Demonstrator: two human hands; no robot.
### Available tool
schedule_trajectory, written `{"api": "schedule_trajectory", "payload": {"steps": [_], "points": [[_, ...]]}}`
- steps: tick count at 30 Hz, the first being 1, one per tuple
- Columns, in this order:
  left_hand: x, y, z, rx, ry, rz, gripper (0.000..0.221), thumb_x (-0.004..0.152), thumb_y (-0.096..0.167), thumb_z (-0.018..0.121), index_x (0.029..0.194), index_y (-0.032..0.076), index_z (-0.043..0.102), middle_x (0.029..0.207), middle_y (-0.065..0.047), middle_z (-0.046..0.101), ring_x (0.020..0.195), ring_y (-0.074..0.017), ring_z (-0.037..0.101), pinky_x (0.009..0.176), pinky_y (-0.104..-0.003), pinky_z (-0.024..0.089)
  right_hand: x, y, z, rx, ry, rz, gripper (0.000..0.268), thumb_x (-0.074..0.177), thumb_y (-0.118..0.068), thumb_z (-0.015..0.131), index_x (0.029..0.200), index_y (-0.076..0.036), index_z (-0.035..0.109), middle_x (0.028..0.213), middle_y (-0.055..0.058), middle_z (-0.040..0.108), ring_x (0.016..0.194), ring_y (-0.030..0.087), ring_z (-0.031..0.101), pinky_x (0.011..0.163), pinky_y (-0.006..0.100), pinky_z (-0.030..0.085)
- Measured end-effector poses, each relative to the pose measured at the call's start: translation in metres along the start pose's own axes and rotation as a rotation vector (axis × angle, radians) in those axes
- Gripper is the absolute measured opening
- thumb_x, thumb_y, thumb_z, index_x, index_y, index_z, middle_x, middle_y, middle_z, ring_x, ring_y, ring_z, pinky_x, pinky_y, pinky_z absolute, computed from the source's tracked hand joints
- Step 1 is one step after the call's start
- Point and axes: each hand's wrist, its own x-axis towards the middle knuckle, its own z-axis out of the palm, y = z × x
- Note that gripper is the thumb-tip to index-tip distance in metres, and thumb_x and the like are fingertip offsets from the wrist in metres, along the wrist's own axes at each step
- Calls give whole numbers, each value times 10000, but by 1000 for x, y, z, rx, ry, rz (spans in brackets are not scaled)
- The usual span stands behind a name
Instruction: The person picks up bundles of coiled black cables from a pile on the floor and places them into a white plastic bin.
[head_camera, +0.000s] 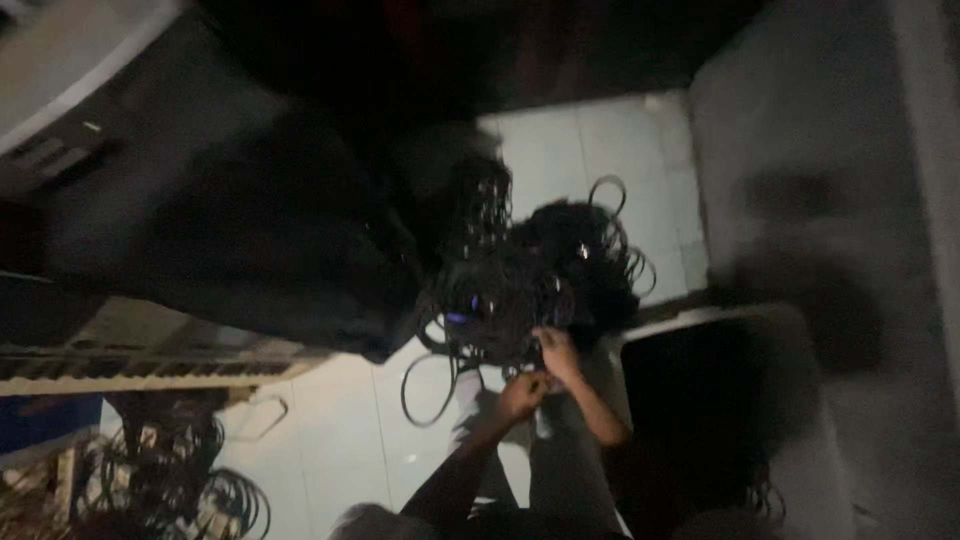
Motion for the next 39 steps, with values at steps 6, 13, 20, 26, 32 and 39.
{"api": "schedule_trajectory", "payload": {"steps": [6, 13, 20, 26, 32, 39], "points": [[-25, 40, -55, 11, 1, -95, 263, 988, 285, 596, 1103, 58, 666, 995, -197, 733, 929, -325, 729, 847, -426, 552, -38, -64, -1, 48, -64, -211, 400, 1027, -350, 524, 1074, -33, 763, 1031, 112, 783, 995, 240, 738, 889, 365, 554], [-26, 70, -116, 204, 477, 670, 453, 744, 55, 767, 1187, 4, 689, 1309, -252, 629, 1203, -468, 563, 1011, -530, 443, -74, -167, -27, -35, -357, -183, 298, 1023, -246, 590, 1131, -29, 764, 901, 130, 783, 802, 222, 684, 727, 362, 544], [-42, 80, -134, 173, 456, 163, 476, 833, 179, 798, 1217, 1, 581, 1212, -235, 633, 1171, -404, 591, 996, -478, 480, -93, -256, -75, -114, -369, -421, 241, 965, -199, 660, 1064, -16, 781, 971, 126, 793, 865, 174, 766, 769, 336, 577], [-70, 79, -147, 50, 484, -135, 605, 843, 249, 757, 1330, 52, 456, 1200, -241, 664, 1139, -384, 658, 994, -464, 516, -108, -236, -91, -59, -294, -376, 246, 957, -207, 661, 1000, -9, 799, 955, 122, 815, 892, 186, 771, 817, 324, 582], [-66, 81, -154, 609, 237, -260, 902, 759, 296, 869, 1505, 211, 370, 1569, -225, 282, 1463, -434, 251, 1117, -625, 337, -115, -226, -79, 52, -337, -433, 266, 991, -211, 626, 1028, -16, 803, 948, 66, 812, 887, 127, 730, 810, 291, 557], [-56, 91, -120, 604, 159, -362, 636, 857, 514, 708, 1402, 215, 575, 1570, -219, 314, 1429, -439, 342, 1130, -600, 362, -125, -243, -130, 303, -477, -364, 289, 1027, -209, 607, 1058, 4, 800, 620, -77, 486, 542, 33, 393, 494, 239, 305]]}}
